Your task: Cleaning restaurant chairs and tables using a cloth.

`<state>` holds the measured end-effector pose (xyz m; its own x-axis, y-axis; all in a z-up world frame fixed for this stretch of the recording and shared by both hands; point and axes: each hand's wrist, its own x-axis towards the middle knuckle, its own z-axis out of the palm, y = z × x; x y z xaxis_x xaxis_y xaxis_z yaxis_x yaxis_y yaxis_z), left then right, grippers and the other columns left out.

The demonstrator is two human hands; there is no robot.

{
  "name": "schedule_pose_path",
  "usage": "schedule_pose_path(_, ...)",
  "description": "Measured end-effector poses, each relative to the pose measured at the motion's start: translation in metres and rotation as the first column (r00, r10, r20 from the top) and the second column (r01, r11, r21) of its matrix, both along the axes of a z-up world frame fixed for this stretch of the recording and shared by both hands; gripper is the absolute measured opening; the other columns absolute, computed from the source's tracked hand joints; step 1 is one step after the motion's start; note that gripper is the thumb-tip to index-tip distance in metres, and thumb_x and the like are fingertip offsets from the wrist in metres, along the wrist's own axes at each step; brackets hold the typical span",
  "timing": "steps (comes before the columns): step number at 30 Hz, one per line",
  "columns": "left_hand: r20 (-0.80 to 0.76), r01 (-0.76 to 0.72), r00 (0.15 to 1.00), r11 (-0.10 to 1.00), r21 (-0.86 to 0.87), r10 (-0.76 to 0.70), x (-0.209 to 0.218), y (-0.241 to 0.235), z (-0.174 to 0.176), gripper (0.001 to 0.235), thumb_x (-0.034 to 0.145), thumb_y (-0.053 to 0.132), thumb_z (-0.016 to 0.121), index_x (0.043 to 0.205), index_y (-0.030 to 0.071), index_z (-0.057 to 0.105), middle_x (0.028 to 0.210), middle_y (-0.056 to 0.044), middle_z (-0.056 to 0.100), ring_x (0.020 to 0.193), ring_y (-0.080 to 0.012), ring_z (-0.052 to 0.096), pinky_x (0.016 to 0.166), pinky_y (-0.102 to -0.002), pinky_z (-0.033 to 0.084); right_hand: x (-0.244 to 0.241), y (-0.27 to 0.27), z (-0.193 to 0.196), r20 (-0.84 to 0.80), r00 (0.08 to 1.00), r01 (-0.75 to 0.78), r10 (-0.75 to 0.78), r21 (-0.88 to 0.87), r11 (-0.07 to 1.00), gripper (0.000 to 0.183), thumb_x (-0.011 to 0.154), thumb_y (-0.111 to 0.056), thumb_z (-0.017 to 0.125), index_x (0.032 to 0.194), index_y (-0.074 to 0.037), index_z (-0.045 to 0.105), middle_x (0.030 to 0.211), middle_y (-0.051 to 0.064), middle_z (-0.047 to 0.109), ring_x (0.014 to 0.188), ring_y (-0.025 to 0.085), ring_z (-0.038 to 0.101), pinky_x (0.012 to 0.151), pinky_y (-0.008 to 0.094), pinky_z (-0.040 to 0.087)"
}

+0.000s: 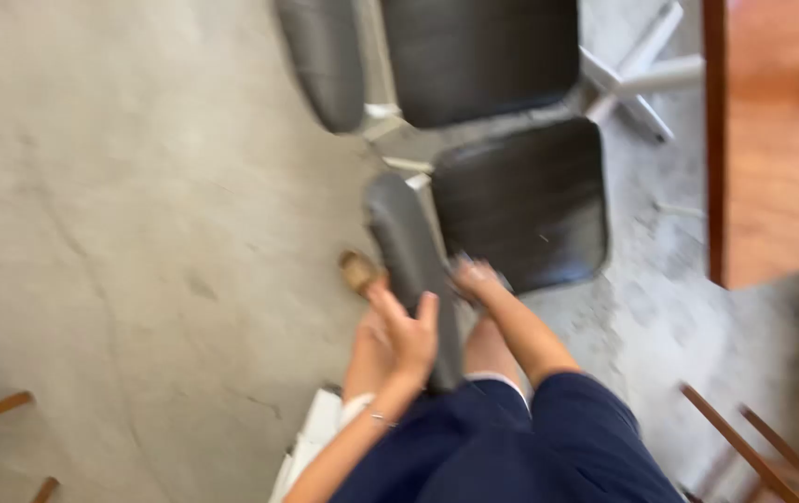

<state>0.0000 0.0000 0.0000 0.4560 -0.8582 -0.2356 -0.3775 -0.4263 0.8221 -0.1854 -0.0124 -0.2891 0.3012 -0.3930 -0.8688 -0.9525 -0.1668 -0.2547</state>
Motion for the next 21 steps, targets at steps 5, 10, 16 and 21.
schedule_pose_path(5, -0.205, -0.079, 0.976, 0.997, 0.000, 0.077, 0.018, -0.017, 0.020, 0.080, 0.083, 0.013, 0.075, 0.151, -0.001, 0.035, 0.144, -0.022, 0.042, 0.136, -0.0397, 0.045, 0.114, -0.046, 0.039, -0.058, 0.115, 0.034, 0.071, 0.778, 0.607, -0.624, 0.168, 0.777, 0.059, 0.067, -0.024, 0.076, 0.126, -0.022, 0.073, 0.098, 0.015, 0.079, 0.088, 0.025, 0.072, 0.084, 0.040, 0.058)
schedule_pose_path(10, -0.184, -0.071, 0.981, 0.995, -0.071, 0.057, 0.017, -0.026, 0.020, 0.080, 0.080, 0.011, 0.075, 0.150, 0.002, 0.036, 0.141, -0.021, 0.042, 0.134, -0.0418, 0.045, 0.110, -0.046, 0.040, -0.098, 0.172, 0.056, 0.122, 0.626, 0.776, -0.770, -0.202, 0.598, 0.070, 0.068, -0.019, 0.084, 0.135, -0.018, 0.064, 0.102, 0.016, 0.074, 0.089, 0.021, 0.069, 0.080, 0.036, 0.056)
schedule_pose_path(16, -0.189, 0.074, 0.978, 0.994, -0.081, -0.088, 0.042, -0.013, 0.011, 0.082, 0.089, 0.022, 0.073, 0.156, 0.005, 0.030, 0.143, -0.021, 0.040, 0.133, -0.0413, 0.046, 0.108, -0.046, 0.042, -0.029, 0.087, 0.194, 0.285, -0.530, 0.843, -0.799, 0.278, -0.461, 0.052, 0.085, -0.013, 0.063, 0.137, -0.013, 0.054, 0.111, 0.010, 0.067, 0.091, 0.028, 0.068, 0.073, 0.045, 0.057)
schedule_pose_path(21, -0.372, 0.456, 0.832, 0.889, 0.035, -0.412, 0.094, -0.036, -0.047, 0.099, 0.079, 0.040, 0.086, 0.150, 0.003, 0.028, 0.141, -0.024, 0.036, 0.133, -0.0409, 0.040, 0.110, -0.048, 0.038, 0.020, -0.019, 0.249, 0.641, -0.331, 0.940, -0.693, 0.291, -0.179, 0.052, 0.081, -0.001, 0.063, 0.132, -0.009, 0.059, 0.107, 0.005, 0.066, 0.090, 0.018, 0.062, 0.076, 0.035, 0.053)
